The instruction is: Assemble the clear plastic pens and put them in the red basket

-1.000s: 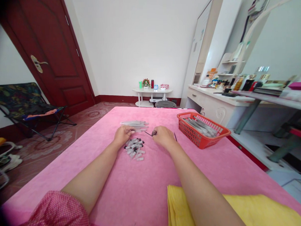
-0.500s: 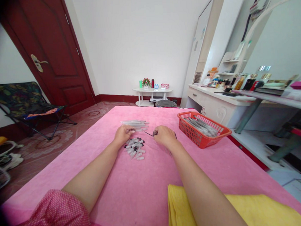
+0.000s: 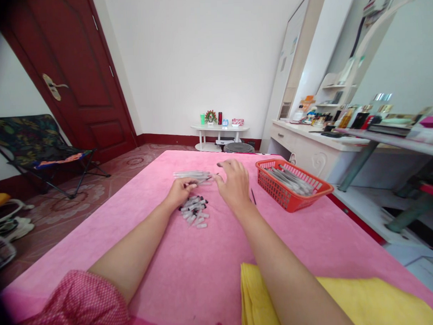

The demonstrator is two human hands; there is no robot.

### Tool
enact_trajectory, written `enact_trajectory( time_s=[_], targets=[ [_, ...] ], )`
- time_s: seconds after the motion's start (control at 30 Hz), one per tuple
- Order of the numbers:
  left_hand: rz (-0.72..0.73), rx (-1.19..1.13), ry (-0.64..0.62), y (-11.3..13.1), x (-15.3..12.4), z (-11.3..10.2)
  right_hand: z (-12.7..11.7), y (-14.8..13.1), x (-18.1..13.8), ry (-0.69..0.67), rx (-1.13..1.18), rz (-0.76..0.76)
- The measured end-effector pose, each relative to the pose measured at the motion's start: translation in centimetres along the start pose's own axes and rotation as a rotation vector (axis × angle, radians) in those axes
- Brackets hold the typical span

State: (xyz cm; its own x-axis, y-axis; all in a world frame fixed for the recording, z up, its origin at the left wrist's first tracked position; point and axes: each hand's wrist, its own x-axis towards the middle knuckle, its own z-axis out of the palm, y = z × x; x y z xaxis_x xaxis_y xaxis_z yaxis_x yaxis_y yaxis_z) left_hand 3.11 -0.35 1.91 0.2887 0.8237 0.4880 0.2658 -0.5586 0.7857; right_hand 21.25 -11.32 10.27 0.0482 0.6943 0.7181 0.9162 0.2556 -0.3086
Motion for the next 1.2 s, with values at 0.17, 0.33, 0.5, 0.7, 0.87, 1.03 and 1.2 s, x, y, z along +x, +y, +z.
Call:
enact_trajectory(
  time_s=[0.17, 0.33, 0.5, 0.7, 0.87, 1.03, 1.2],
  targets=[
    [-0.151, -0.353, 0.272, -1.0, 0.4, -0.8, 0.8, 0.5, -0.4, -0.082, 0.116, 0.069],
    [-0.298, -0.600, 0.398, -1.3, 0.4, -1.3, 4.1, 1.2, -1.9, -0.508, 0.075, 0.052],
    [-0.304, -0.663, 0.397, -1.1, 0.4, -1.1, 5.4, 0.7, -3.4, -0.650, 0.056, -0.040],
    [-0.315, -0.636, 0.376, -0.8, 0.1, -0.9, 4.9, 0.2, -3.7, -0.662, 0.003, -0.052],
    [-0.312, -0.612, 0.361, -0.6, 0.0, -0.9, 4.9, 0.2, -3.7, -0.641, -0.025, -0.056],
    [-0.266, -0.586, 0.339, -0.5, -0.1, -0.8, 5.1, 0.3, -3.6, -0.622, -0.006, -0.018],
    [-0.199, -0.509, 0.271, -0.6, -0.1, -0.4, 5.6, 0.9, -3.7, -0.561, 0.101, 0.060]
  ],
)
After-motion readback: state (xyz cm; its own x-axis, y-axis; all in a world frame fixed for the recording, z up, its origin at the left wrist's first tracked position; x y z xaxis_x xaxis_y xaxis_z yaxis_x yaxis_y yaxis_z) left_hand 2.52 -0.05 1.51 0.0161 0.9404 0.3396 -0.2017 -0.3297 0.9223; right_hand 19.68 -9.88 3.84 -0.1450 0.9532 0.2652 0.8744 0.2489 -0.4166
